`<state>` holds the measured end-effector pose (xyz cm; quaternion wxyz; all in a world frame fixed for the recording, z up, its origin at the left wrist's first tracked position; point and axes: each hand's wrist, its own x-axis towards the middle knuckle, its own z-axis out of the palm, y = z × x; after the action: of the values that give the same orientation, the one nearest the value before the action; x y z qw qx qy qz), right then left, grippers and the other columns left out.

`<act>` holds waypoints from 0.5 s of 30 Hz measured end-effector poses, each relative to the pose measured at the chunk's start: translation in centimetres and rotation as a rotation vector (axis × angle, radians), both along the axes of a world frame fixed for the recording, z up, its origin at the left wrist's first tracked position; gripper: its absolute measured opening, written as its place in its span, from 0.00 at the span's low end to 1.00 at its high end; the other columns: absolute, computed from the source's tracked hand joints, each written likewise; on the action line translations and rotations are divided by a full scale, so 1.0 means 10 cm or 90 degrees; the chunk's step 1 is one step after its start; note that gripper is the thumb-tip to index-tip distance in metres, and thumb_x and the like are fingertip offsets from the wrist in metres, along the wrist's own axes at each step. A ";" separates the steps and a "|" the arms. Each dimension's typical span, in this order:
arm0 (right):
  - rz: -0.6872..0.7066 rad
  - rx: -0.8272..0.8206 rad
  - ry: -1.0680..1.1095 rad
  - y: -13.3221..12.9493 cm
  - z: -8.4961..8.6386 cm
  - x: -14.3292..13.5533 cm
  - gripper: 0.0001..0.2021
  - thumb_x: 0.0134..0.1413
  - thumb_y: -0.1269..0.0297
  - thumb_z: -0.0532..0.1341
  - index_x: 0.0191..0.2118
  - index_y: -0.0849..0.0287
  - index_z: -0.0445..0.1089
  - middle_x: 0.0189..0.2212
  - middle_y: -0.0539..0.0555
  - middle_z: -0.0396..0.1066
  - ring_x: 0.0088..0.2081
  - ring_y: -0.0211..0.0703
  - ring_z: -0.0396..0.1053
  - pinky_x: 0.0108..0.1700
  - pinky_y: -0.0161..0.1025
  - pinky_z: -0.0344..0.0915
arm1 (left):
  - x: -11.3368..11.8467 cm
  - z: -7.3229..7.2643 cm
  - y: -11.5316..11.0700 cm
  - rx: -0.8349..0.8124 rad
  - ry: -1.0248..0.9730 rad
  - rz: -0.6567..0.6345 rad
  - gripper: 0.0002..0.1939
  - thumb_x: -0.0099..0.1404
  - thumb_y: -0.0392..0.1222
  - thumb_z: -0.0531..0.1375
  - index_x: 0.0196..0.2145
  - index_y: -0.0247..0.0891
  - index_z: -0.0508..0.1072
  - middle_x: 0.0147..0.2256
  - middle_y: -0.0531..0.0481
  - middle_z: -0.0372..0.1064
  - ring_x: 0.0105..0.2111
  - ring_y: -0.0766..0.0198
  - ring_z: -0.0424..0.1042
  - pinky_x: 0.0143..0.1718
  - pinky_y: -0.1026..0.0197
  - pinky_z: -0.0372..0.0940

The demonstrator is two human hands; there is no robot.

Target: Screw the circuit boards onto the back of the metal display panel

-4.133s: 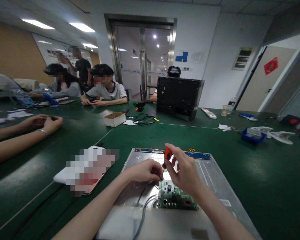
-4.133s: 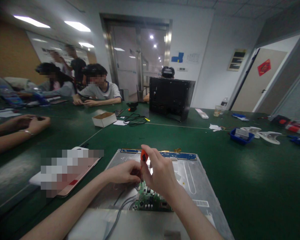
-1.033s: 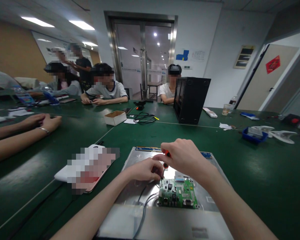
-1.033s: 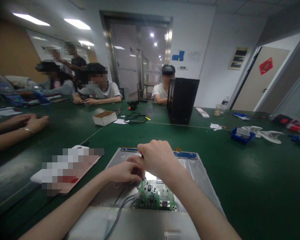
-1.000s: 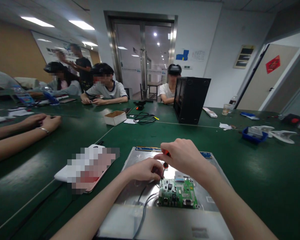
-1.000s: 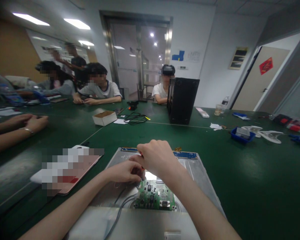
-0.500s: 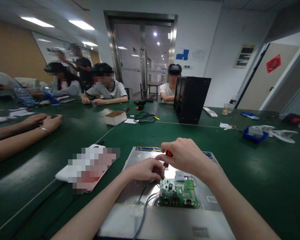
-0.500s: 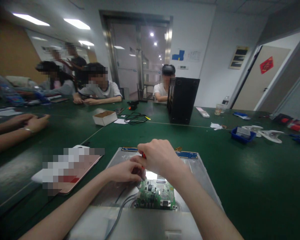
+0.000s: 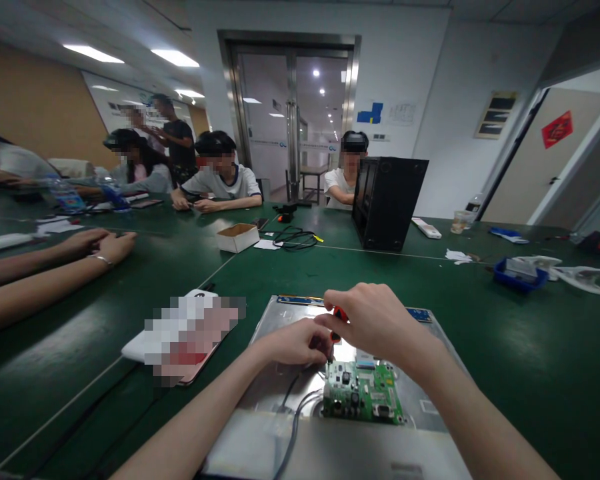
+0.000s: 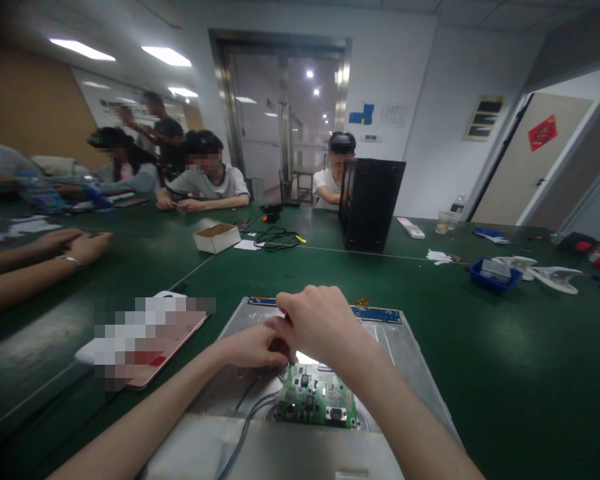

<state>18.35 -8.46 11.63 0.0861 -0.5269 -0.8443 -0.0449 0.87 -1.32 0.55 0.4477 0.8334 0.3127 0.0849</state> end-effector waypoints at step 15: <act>-0.012 -0.002 -0.016 -0.01 -0.01 -0.01 0.11 0.66 0.55 0.58 0.37 0.55 0.73 0.27 0.52 0.75 0.28 0.40 0.69 0.27 0.38 0.42 | 0.00 -0.03 0.02 -0.004 0.004 -0.002 0.08 0.51 0.31 0.61 0.31 0.36 0.77 0.29 0.52 0.74 0.30 0.63 0.70 0.31 0.65 0.63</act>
<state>18.24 -8.58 11.58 0.0744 -0.5343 -0.8404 -0.0513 0.85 -1.10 0.25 0.4493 0.8330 0.3127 0.0806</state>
